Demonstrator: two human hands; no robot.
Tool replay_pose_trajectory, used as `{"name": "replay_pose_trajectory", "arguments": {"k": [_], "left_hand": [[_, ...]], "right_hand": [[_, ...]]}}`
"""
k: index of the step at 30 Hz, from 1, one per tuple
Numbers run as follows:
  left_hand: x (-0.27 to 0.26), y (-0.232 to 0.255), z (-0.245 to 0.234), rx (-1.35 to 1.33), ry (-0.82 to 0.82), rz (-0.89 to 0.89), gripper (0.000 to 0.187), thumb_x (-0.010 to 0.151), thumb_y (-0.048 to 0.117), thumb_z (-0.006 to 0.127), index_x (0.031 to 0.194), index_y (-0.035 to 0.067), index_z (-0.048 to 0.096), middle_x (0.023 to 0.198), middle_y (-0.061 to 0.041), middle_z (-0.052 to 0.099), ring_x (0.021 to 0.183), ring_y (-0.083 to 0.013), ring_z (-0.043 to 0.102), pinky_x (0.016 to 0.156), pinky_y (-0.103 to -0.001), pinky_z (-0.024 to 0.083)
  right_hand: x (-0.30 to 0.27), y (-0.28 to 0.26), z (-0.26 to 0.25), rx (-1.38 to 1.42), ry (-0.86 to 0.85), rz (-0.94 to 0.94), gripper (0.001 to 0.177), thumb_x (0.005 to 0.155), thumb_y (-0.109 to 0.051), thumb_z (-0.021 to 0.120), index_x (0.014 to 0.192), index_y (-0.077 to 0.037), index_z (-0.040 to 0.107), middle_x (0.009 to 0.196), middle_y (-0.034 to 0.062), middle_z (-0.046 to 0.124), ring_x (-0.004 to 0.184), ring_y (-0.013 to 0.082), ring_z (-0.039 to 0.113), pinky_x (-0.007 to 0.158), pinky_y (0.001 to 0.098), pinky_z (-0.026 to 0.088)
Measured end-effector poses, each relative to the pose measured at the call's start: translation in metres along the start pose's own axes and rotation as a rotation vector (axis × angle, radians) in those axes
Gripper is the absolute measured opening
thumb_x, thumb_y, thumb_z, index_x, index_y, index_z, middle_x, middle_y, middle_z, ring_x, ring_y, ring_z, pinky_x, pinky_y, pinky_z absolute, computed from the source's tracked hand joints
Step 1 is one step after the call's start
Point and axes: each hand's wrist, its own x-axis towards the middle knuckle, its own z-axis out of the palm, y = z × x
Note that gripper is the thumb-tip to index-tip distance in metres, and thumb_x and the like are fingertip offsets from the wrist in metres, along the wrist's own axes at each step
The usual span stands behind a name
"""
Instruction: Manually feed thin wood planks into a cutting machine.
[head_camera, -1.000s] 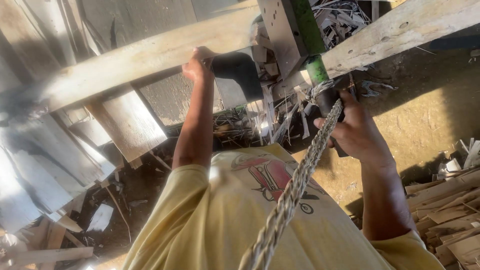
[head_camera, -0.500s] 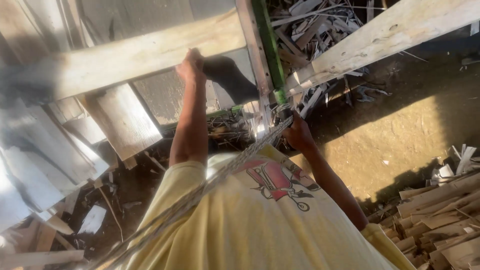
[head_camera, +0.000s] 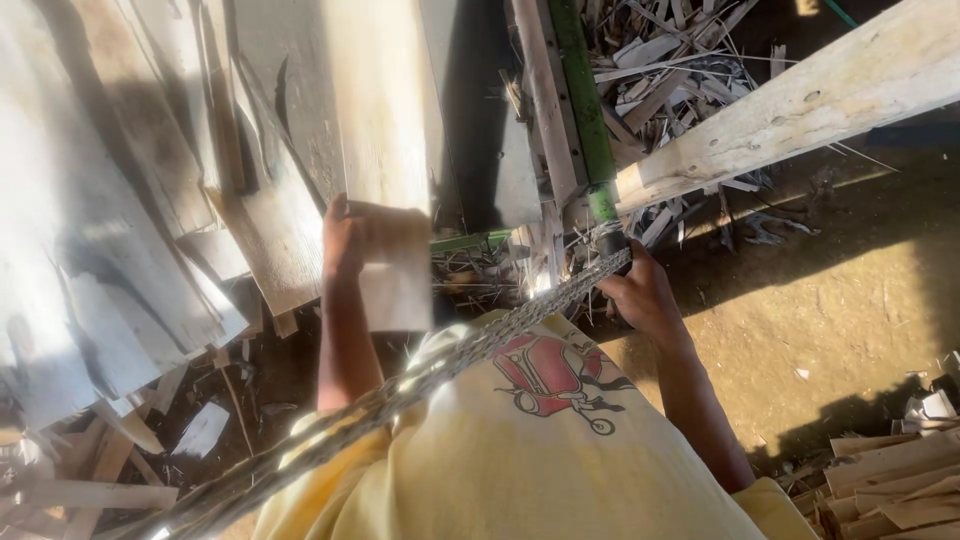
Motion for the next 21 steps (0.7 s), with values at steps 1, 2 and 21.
{"name": "replay_pose_trajectory", "arguments": {"k": [1,2,21], "left_hand": [[-0.002,-0.023,-0.014,0.067,0.103,0.156,0.068,0.082,-0.019,0.039,0.148,-0.002,0.052,0.143,-0.020,0.056,0.120,-0.0233,0.059,0.097,-0.028,0.051],[-0.012,-0.006,-0.035,0.069,0.108,0.150,0.068,0.082,-0.019,0.039,0.148,-0.002,0.052,0.143,-0.020,0.056,0.120,-0.0233,0.059,0.097,-0.028,0.051],[0.018,0.045,0.021,-1.026,0.192,-0.523,0.053,0.102,0.041,0.061,0.125,-0.007,0.061,0.130,-0.028,0.064,0.105,-0.0353,0.073,0.083,-0.041,0.066]], "right_hand": [[0.000,-0.001,0.000,0.043,0.007,0.011,0.054,0.082,-0.013,0.068,0.132,-0.001,0.054,0.076,0.0104,0.067,0.053,0.0179,0.061,0.047,0.0354,0.049],[-0.003,-0.006,-0.002,0.042,0.000,0.012,0.054,0.082,-0.013,0.068,0.132,-0.001,0.054,0.076,0.0104,0.067,0.053,0.0179,0.061,0.047,0.0354,0.049],[0.021,0.043,0.013,-0.122,0.042,0.022,0.050,0.084,-0.008,0.074,0.128,-0.005,0.052,0.078,0.0096,0.066,0.055,0.0178,0.062,0.050,0.0359,0.051]]}}
